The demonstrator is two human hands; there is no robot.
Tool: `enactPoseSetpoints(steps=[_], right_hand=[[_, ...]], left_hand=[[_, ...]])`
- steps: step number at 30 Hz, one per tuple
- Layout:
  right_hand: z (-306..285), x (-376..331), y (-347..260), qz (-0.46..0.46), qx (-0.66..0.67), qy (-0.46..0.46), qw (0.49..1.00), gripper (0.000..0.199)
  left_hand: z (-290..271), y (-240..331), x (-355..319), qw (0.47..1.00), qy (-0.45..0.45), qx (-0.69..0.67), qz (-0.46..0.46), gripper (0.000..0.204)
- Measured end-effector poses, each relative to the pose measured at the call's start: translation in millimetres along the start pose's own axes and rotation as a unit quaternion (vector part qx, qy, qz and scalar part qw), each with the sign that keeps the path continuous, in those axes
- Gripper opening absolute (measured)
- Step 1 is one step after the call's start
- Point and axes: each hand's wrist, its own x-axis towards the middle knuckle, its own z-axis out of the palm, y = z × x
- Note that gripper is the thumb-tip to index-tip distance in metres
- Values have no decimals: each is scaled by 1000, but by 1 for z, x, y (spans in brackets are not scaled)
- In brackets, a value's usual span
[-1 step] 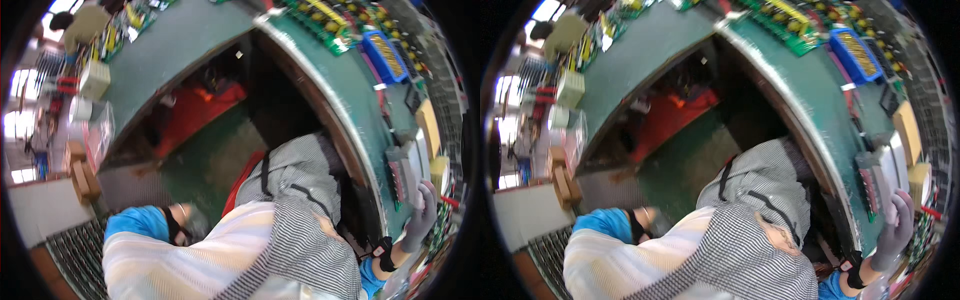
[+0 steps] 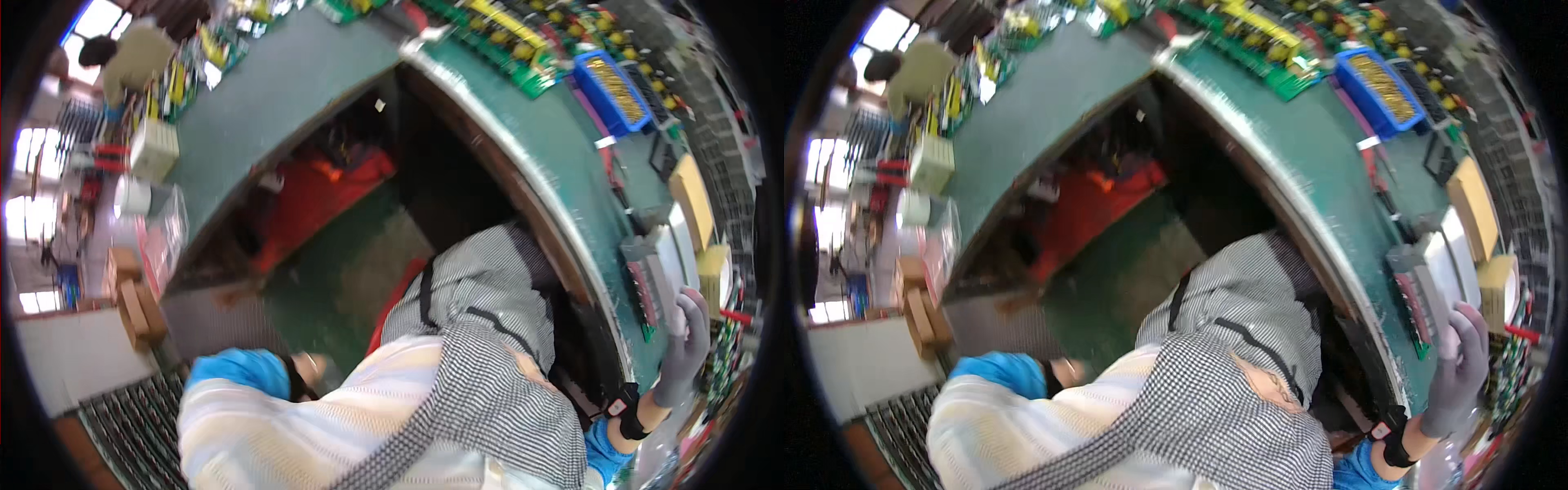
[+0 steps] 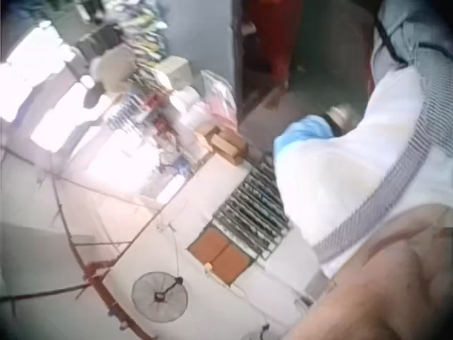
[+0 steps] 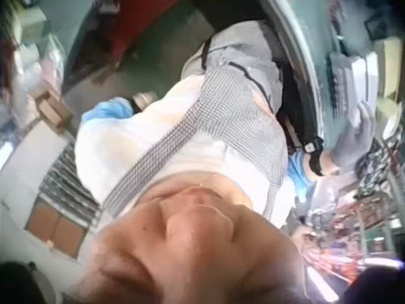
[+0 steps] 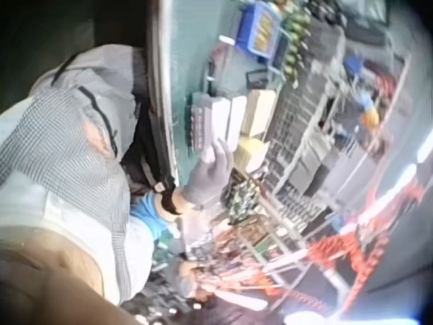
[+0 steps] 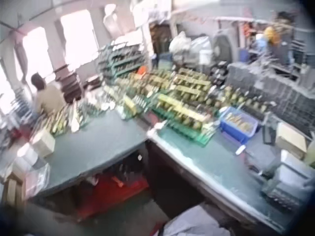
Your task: Assembling an electronic power component by applying thermal paste, attaching heat sinks, and securing them with an electric screwdriver.
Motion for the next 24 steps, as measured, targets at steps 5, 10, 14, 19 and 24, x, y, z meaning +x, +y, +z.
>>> enactPoseSetpoints(steps=[5, 10, 14, 19, 24], right_hand=[[4, -11, -11, -5, 52, 65, 997, 15], [19, -48, 68, -15, 121, 115, 986, 16], [29, -42, 25, -55, 200, 80, 975, 16], [38, -44, 30, -112, 244, 51, 962, 17], [47, -56, 32, -109, 253, 54, 960, 23]], left_hand=[[-2, -11, 51, 993, 115, 17, 10, 35], [34, -184, -56, 967, 249, -54, 21, 35], [84, -284, -118, 952, 291, -91, 13, 35], [36, -156, -154, 935, 324, -141, -16, 35], [51, -136, -182, 914, 351, -193, -65, 36]])
